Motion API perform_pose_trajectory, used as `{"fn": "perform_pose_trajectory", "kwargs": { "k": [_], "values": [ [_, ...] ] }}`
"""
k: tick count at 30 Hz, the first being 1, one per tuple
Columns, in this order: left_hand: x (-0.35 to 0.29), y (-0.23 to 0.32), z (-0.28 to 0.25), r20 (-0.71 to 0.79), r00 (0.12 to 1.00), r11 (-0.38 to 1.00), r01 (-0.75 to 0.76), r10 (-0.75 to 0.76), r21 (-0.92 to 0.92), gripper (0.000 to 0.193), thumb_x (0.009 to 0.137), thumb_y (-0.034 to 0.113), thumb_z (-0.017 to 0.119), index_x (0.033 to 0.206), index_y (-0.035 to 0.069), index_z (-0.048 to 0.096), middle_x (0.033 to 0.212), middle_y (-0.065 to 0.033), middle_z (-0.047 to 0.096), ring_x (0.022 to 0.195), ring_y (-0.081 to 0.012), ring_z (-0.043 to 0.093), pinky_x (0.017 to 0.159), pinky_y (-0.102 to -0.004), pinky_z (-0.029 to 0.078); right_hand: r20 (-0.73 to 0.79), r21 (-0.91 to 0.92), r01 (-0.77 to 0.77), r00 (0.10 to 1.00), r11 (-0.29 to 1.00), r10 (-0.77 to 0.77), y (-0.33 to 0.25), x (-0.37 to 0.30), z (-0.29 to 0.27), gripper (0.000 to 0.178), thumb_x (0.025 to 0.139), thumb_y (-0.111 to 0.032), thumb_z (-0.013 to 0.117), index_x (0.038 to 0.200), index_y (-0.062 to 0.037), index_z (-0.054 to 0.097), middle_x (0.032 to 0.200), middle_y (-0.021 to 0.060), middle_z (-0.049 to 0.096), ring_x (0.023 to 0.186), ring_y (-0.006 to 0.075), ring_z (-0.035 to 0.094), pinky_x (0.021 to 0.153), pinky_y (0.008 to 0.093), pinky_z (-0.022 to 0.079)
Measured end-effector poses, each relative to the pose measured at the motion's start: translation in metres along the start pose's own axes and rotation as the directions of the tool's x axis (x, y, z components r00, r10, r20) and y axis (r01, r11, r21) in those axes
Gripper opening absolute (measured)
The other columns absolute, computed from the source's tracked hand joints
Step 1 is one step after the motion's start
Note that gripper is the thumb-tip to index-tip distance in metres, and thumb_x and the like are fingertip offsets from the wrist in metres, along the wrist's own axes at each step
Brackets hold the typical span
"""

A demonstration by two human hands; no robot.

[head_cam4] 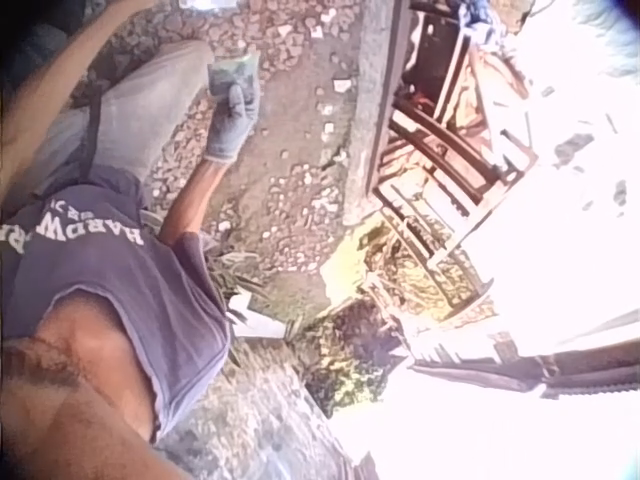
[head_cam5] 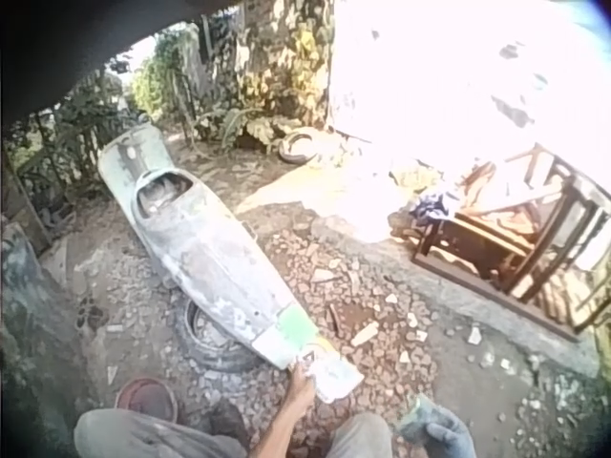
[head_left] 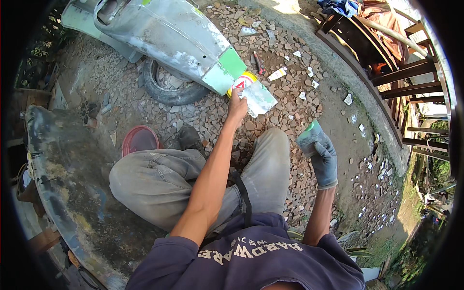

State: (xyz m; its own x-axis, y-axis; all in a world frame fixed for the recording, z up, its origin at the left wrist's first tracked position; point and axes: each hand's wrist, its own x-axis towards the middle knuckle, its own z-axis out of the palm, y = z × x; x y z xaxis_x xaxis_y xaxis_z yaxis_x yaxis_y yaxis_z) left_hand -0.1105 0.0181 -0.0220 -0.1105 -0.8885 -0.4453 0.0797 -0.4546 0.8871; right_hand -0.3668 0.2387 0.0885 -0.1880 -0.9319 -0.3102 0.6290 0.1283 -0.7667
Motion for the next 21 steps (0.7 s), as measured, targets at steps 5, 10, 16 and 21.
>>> {"fn": "perform_pose_trajectory", "kwargs": {
  "k": [5,10,16,21],
  "values": [
    [0.038,0.003,0.009,0.037,0.959,0.747,-0.244,0.282,0.619,0.034,0.096,-0.001,0.061,0.13,0.0,0.061,0.127,-0.0258,0.065,0.113,-0.0423,0.064,0.097,-0.0482,0.049,-0.111,-0.026,-0.038,0.993,0.999,0.035,0.008,-0.029,-0.031,0.047,0.097,-0.009,0.071,0.141,0.0015,0.06,0.137,0.0108,0.069,0.127,0.0274,0.066,0.116,0.0479,0.049],
    [0.043,-0.017,0.007,-0.005,0.87,0.569,-0.318,0.493,0.758,0.038,0.094,0.0,0.069,0.131,0.004,0.065,0.111,-0.0242,0.067,0.103,-0.0471,0.065,0.092,-0.0541,0.051,-0.157,-0.06,-0.078,0.985,0.995,0.068,0.019,-0.036,-0.04,0.054,0.096,-0.01,0.071,0.146,0.0039,0.055,0.139,0.0129,0.067,0.128,0.0275,0.066,0.116,0.0458,0.049],
    [0.032,-0.027,0.021,-0.166,0.802,0.614,-0.288,0.574,0.735,0.03,0.093,0.003,0.074,0.12,-0.004,0.065,0.107,-0.0234,0.065,0.103,-0.0431,0.064,0.089,-0.0514,0.051,-0.144,-0.077,-0.124,0.983,0.989,0.112,0.027,-0.023,-0.038,0.056,0.097,-0.009,0.069,0.149,0.0044,0.052,0.14,0.0135,0.066,0.129,0.0277,0.065,0.117,0.0452,0.048],
    [0.037,-0.045,0.008,-0.078,0.726,0.391,-0.273,0.683,0.879,0.023,0.095,0.004,0.072,0.115,-0.007,0.067,0.12,-0.0212,0.065,0.11,-0.0387,0.061,0.095,-0.0491,0.05,-0.011,0.16,-0.148,0.988,0.976,0.151,0.052,0.016,-0.039,0.054,0.098,-0.007,0.066,0.149,0.0034,0.051,0.142,0.0143,0.065,0.132,0.0295,0.063,0.119,0.0471,0.046]
  ]
}}
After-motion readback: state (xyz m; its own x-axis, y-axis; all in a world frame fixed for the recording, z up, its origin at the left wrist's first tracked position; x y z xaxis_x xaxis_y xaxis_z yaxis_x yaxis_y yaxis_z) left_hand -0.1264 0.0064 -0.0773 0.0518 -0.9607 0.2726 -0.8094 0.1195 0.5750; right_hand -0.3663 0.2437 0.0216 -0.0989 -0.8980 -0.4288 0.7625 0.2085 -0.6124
